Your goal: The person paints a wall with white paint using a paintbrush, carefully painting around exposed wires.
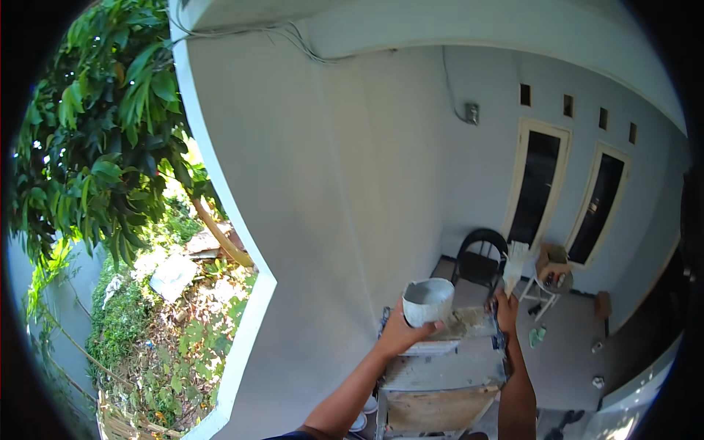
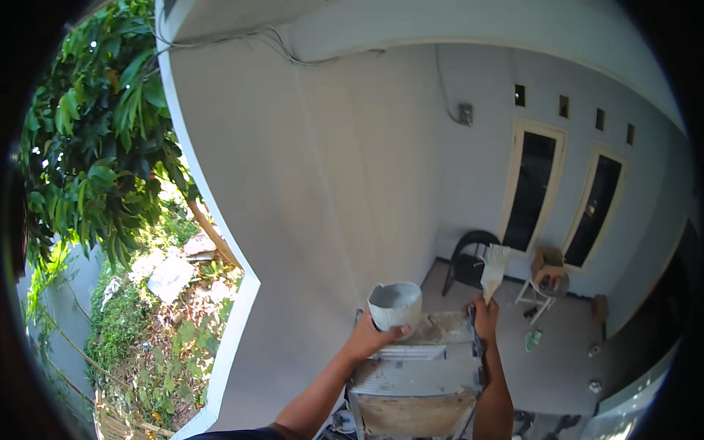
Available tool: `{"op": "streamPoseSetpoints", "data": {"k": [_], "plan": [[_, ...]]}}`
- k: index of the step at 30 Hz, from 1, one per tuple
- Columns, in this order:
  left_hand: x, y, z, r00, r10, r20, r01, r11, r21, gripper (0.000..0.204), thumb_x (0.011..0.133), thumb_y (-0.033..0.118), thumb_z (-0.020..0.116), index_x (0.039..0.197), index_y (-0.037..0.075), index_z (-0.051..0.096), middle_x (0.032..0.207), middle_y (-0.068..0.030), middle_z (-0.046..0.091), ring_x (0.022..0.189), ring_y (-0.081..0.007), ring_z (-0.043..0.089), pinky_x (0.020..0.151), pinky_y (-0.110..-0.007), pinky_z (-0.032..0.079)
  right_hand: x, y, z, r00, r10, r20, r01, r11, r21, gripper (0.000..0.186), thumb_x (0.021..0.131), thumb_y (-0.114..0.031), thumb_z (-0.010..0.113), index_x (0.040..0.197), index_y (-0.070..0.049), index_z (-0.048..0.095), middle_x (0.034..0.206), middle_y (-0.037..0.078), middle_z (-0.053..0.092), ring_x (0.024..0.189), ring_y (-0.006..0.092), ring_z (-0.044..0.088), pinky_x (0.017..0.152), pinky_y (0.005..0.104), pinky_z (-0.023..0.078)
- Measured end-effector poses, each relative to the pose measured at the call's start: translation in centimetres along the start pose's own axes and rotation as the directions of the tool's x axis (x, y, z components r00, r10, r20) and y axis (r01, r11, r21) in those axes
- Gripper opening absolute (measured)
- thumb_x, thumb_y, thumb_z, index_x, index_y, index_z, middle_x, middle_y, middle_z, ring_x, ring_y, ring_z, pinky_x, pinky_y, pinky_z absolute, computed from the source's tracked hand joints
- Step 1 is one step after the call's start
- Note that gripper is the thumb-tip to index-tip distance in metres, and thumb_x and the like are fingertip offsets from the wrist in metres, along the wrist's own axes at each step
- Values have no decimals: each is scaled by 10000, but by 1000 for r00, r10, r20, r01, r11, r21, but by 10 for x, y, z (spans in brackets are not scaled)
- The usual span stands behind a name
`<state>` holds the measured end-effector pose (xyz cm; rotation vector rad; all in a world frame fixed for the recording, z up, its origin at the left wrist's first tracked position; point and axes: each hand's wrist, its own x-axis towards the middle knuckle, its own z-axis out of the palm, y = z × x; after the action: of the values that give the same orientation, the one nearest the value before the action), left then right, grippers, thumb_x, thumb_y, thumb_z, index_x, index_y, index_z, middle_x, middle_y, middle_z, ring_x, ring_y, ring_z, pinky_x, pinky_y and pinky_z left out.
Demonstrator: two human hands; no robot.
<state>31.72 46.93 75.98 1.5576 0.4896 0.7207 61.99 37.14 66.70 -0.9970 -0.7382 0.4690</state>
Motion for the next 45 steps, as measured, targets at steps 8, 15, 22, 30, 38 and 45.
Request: {"op": "streamPoseSetpoints", "data": {"k": [8, 15, 22, 30, 38, 45], "plan": [[-5, 11, -1, 993, 85, -76, -83, 996, 35, 900, 755, 341, 926, 1451, 33, 446, 1335, -118, 608, 1252, -225, 580, 1073, -385, 455, -5, -6, 12, 1000, 22, -16, -22, 1000, -13, 316, 1043, -252, 605, 796, -83, 503, 611, 21, 483, 518, 166, 542, 536, 352, 469], [-1, 3, 2, 996, 35, -87, -29, 998, 64, 915, 745, 350, 931, 1448, 19, 449, 1355, -134, 586, 1283, -245, 555, 1104, -396, 424, 1, -11, 10, 994, 113, 4, -113, 993, 24, 287, 1028, -217, 603, 814, -51, 509, 613, 44, 509, 535, 182, 571, 542, 352, 482], [4, 6, 6, 989, 34, -147, -25, 998, 64, 893, 741, 337, 942, 1413, -2, 463, 1329, -135, 585, 1260, -238, 555, 1096, -384, 424, 4, -20, 13, 955, 294, 27, -288, 949, -131, 207, 1021, -187, 588, 885, -39, 539, 655, 54, 576, 550, 162, 568, 558, 338, 465], [2, 17, 12, 965, 88, -247, -64, 993, 103, 870, 727, 336, 941, 1397, 9, 493, 1271, -129, 594, 1221, -244, 570, 1067, -383, 440, 16, -46, 21, 865, 499, -52, -499, 845, -190, 181, 998, -164, 599, 871, -57, 527, 652, 40, 534, 539, 165, 546, 533, 339, 444], [-1, 24, 17, 960, 7, -279, 10, 998, 58, 856, 712, 294, 933, 1387, 15, 487, 1289, -134, 579, 1235, -241, 555, 1094, -380, 414, 23, -63, 25, 827, 562, -11, -508, 738, -444, 184, 984, -174, 613, 862, -41, 581, 659, 23, 568, 557, 135, 544, 545, 325, 438], [3, 5, 20, 944, 58, -324, -31, 996, 87, 854, 709, 301, 945, 1374, 15, 491, 1261, -133, 607, 1199, -239, 582, 1062, -380, 444, 25, -51, 25, 922, 384, 51, -245, 680, -691, 276, 947, -192, 622, 761, 12, 609, 648, 104, 623, 588, 227, 615, 595, 404, 475]]}}
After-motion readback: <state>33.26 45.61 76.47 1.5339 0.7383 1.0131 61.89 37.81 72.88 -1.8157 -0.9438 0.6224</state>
